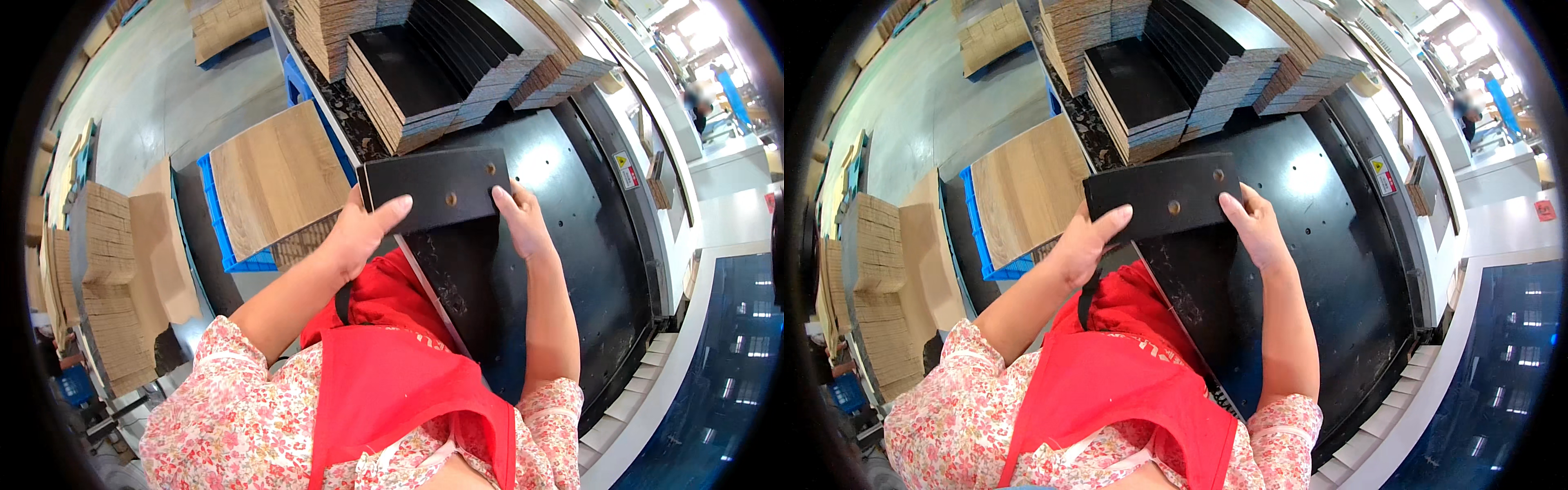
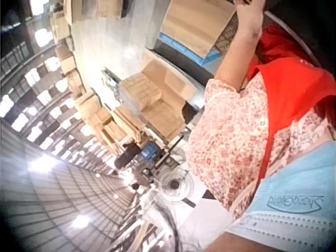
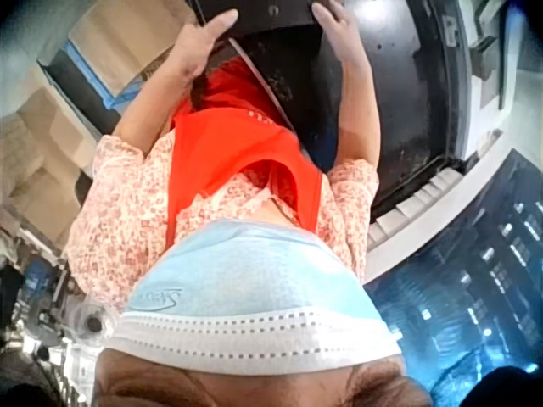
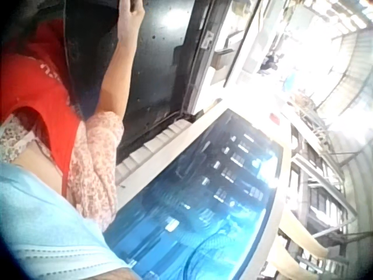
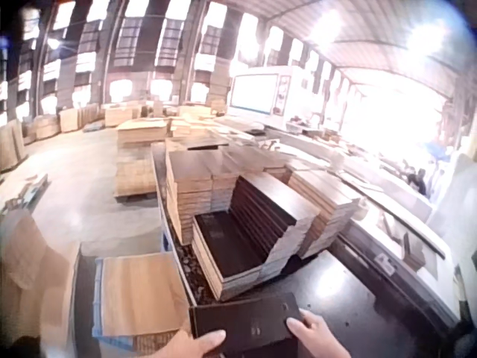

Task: The person picks up a dark-colored board from a machine table, turns it over to check both sides by hand, and then places it onto a stack on a pallet.

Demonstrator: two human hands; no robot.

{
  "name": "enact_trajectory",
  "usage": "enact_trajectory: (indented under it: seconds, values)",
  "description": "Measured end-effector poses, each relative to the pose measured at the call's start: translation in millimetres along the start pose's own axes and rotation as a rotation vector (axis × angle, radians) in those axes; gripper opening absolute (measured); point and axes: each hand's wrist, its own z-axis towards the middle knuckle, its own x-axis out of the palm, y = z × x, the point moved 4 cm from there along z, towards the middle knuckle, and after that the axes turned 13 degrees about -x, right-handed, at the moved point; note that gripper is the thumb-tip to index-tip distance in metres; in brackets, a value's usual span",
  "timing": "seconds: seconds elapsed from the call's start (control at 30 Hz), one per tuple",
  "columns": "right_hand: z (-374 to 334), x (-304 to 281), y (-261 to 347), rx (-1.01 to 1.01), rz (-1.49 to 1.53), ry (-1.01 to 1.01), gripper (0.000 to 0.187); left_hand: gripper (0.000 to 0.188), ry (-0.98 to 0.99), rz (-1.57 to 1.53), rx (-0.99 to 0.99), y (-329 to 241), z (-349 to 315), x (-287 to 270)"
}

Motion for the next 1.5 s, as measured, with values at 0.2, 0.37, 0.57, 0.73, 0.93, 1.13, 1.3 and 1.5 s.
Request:
enact_trajectory:
  seconds: [0.2, 0.37, 0.57, 0.73, 0.93, 1.13, 1.3, 1.5]
  values:
    - [-35.5, -21.9, 1.1, -0.065, 0.080, 0.032, 0.078, 0.122, 0.052, 0.657, 0.602, 8.4, -4.8, 6.7]
    - [-42.7, -38.8, -3.0, -0.027, -0.017, 0.007, 0.099, 0.133, 0.121, 0.812, 0.534, 18.0, 29.6, 5.0]
    - [-34.6, -48.3, -29.3, -0.156, -0.225, 0.060, 0.121, 0.139, 0.061, 0.834, 0.778, 11.3, 21.2, 19.4]
    - [-26.3, -38.3, -41.3, -0.093, -0.176, 0.123, 0.127, 0.142, 0.095, 0.731, 0.611, 21.1, 30.5, 17.6]
    - [-29.4, -37.6, -47.9, -0.177, -0.144, 0.060, 0.112, 0.135, 0.013, 0.923, 0.630, 13.6, 25.8, 13.7]
    - [-33.8, -40.0, -45.7, -0.314, -0.212, 0.038, 0.106, 0.123, -0.019, 1.282, 0.851, -45.9, -22.4, 48.9]
    - [-31.9, -36.9, -46.6, -0.272, -0.157, 0.021, 0.104, 0.118, -0.011, 1.687, 0.825, -50.9, -3.9, 83.7]
    - [-32.3, -38.7, -49.6, -0.286, -0.196, -0.017, 0.103, 0.107, -0.011, 1.888, 0.567, -55.1, 6.6, 96.7]
